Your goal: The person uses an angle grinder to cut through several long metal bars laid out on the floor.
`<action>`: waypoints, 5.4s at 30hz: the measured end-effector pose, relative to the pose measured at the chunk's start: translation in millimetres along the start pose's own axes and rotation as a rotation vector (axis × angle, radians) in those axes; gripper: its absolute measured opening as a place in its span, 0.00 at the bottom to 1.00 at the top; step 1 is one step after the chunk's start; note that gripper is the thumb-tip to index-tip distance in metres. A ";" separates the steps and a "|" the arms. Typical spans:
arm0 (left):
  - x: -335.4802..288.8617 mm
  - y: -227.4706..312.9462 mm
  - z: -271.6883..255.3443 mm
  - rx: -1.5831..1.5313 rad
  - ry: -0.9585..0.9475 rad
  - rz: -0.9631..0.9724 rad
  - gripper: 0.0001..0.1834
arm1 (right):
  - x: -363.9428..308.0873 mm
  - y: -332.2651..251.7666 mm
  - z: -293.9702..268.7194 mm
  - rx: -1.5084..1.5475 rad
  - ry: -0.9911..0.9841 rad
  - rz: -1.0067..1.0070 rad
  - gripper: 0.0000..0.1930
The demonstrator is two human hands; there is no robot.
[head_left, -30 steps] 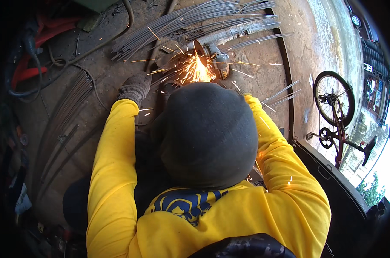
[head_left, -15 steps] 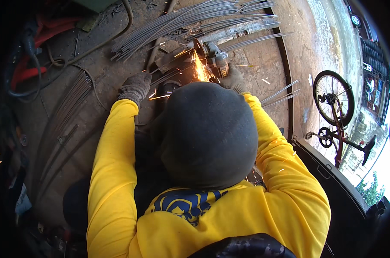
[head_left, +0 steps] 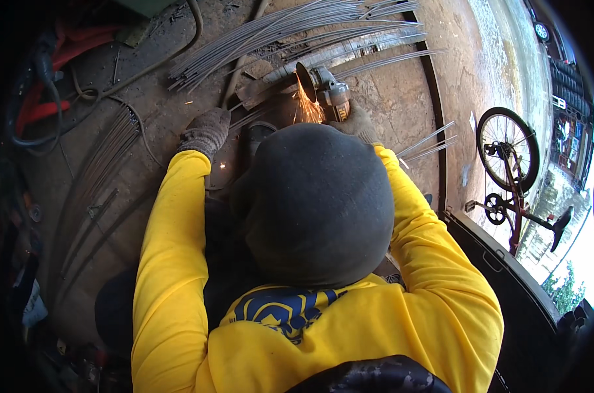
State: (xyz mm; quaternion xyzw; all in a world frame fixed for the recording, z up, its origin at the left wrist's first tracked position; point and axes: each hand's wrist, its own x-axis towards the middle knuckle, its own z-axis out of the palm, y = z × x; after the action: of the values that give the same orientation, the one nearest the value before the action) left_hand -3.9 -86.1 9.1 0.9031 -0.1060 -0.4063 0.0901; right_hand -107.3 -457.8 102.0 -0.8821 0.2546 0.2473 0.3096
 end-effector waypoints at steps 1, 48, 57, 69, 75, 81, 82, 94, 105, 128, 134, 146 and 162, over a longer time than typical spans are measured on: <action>-7.7 25.0 -13.9 -0.062 0.008 -0.019 0.30 | -1.6 4.8 -8.2 0.008 0.031 0.013 0.45; -21.2 25.0 -19.7 -0.112 0.080 -0.018 0.30 | -4.1 -18.1 -20.1 -0.047 0.023 0.016 0.47; -25.5 34.0 -19.5 -0.154 0.101 -0.053 0.31 | -5.0 -39.3 -27.9 -0.097 0.030 0.100 0.46; -22.1 27.7 -16.0 -0.133 0.123 -0.023 0.30 | -14.6 -23.6 -25.3 -0.022 0.007 0.033 0.43; -19.9 28.6 -18.7 -0.117 0.071 -0.026 0.30 | -11.8 -40.6 -32.0 -0.056 -0.006 0.088 0.43; -22.1 24.5 -17.0 -0.113 0.081 -0.053 0.30 | -11.8 -35.7 -26.6 -0.077 0.016 0.046 0.44; -23.4 28.3 -20.2 -0.118 0.070 -0.049 0.30 | -11.3 -27.9 -25.3 -0.061 0.025 0.029 0.44; -29.0 35.5 -27.1 -0.146 0.049 -0.063 0.30 | -7.8 -23.1 -25.2 -0.040 -0.011 0.046 0.45; -23.2 27.7 -17.6 -0.136 0.068 -0.031 0.32 | -16.2 -27.7 -27.2 -0.032 0.008 0.033 0.44; -19.1 24.2 -16.8 -0.129 0.061 -0.007 0.31 | -26.4 -20.3 -21.8 0.008 0.055 0.012 0.39; -22.3 27.6 -17.7 -0.139 0.104 -0.007 0.31 | -33.7 -27.2 -27.2 0.144 0.087 0.096 0.36; -16.3 28.2 -14.5 -0.122 0.261 0.067 0.25 | -39.8 -10.4 -20.1 0.259 0.125 0.131 0.36; -92.4 105.9 -95.6 -0.156 0.140 0.206 0.30 | -23.9 -44.9 -38.2 0.787 0.154 -0.081 0.32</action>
State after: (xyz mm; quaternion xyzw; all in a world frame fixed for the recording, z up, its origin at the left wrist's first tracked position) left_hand -4.2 -156.1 164.0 0.9038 -0.1597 -0.3381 0.2082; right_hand -87.4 -446.0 161.3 -0.7216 0.3171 0.0518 0.6133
